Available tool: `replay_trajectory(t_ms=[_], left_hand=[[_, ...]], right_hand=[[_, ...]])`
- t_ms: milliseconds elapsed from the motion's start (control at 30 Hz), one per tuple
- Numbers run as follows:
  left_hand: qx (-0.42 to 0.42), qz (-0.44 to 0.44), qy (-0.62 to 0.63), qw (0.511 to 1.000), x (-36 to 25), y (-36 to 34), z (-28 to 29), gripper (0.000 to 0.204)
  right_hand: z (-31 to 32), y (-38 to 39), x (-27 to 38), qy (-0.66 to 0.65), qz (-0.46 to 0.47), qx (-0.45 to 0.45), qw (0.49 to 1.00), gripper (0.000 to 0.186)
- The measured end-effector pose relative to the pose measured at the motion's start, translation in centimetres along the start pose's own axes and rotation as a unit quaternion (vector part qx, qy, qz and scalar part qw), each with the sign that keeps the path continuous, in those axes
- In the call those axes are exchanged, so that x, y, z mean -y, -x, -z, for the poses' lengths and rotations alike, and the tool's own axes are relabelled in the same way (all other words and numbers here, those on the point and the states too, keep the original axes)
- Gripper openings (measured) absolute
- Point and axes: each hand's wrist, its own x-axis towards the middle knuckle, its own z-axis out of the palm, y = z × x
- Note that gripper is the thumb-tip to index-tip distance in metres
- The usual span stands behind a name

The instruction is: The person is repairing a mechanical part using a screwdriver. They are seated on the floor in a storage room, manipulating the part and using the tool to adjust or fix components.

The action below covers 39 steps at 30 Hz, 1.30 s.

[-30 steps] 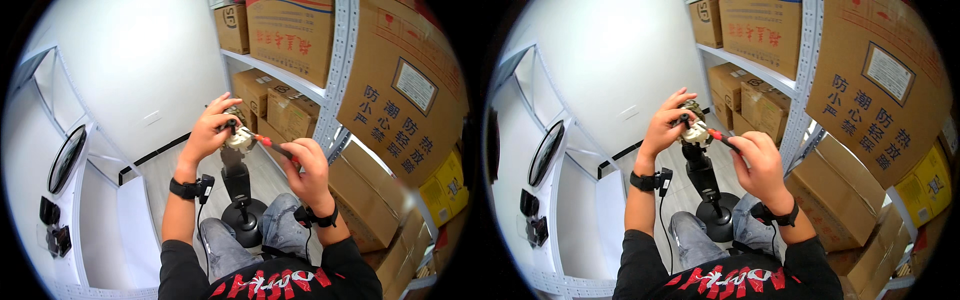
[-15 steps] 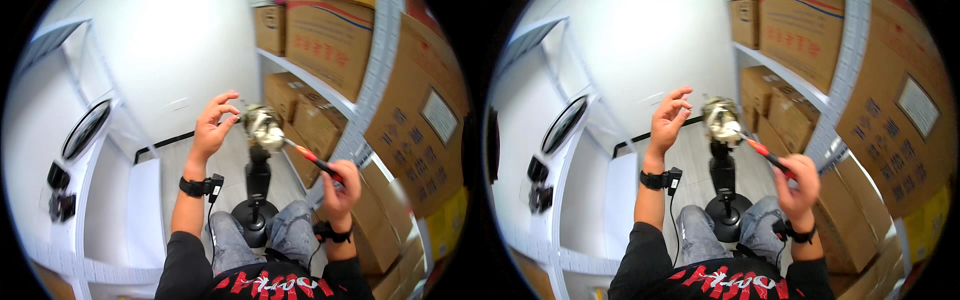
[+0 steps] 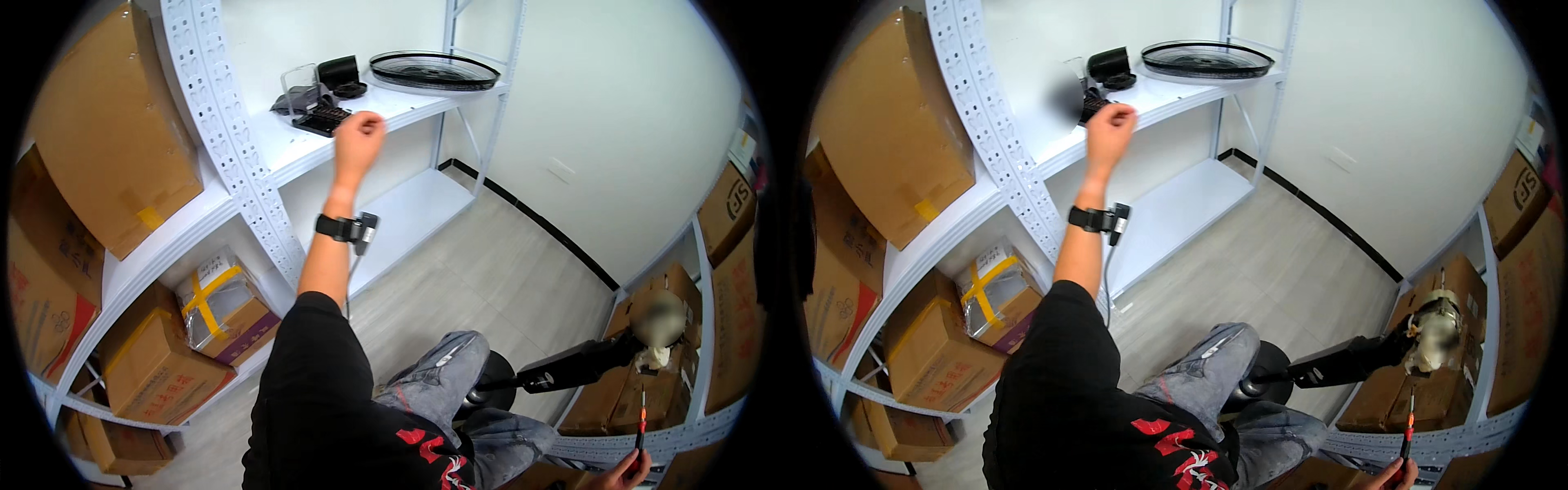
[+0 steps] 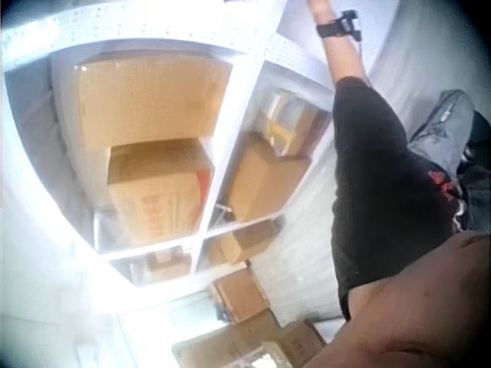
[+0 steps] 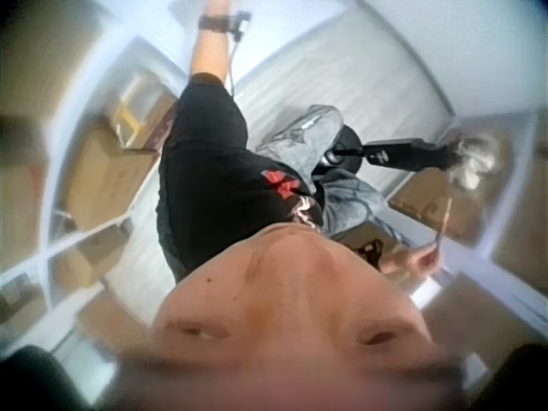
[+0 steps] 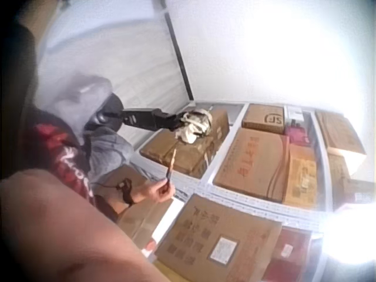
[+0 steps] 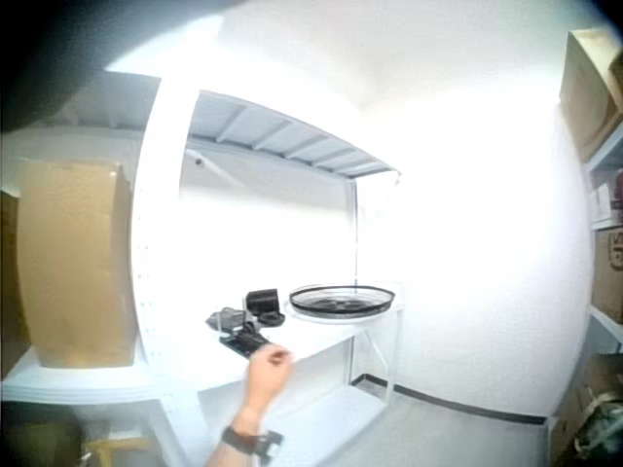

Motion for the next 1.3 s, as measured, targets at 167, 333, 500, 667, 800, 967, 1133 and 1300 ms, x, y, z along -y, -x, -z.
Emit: replay_trajectory(t_ms=[167,333,500,667,800,967,1133,1300], left_hand=[[-0.068,0.029,-0.289,0.954,8.0,-2.6,10.2,0.011],[-0.004,0.042,-0.448,0.893,11.2,-3.1,12.2,0.016],[0.086,0.067,-0.464,0.879,14.4,-3.9,12.2,0.017],[0.099,0.063,-0.460,0.880,15.9,-4.1,12.5,0.016],[0.061,0.063,-0.427,0.900,15.2,-3.8,12.4,0.017],[0.052,0.054,-0.407,0.910,13.5,-3.7,12.3,0.021],[0.045,0.025,-0.383,0.922,12.3,-4.4,13.2,0.027],[0.053,0.030,-0.386,0.920,9.9,-4.4,14.1,0.024]], right_hand=[[-1.5,0.7,-0.6,-0.011,-0.034,0.014,0.999,0.023],[-2.0,1.4,-1.2,-0.021,-0.041,0.019,0.999,0.023],[-2.5,1.0,0.6,-0.017,-0.042,0.020,0.999,0.021],[-1.8,0.9,0.7,-0.016,-0.027,0.027,0.999,0.019],[-1.5,0.7,1.5,0.038,-0.017,0.020,0.999,0.018],[-1.3,0.7,1.0,0.057,-0.002,0.030,0.998,0.018],[-1.2,1.5,-0.1,0.029,-0.016,0.017,0.999,0.019],[-0.7,1.7,-0.2,0.025,-0.017,0.005,1.000,0.020]])
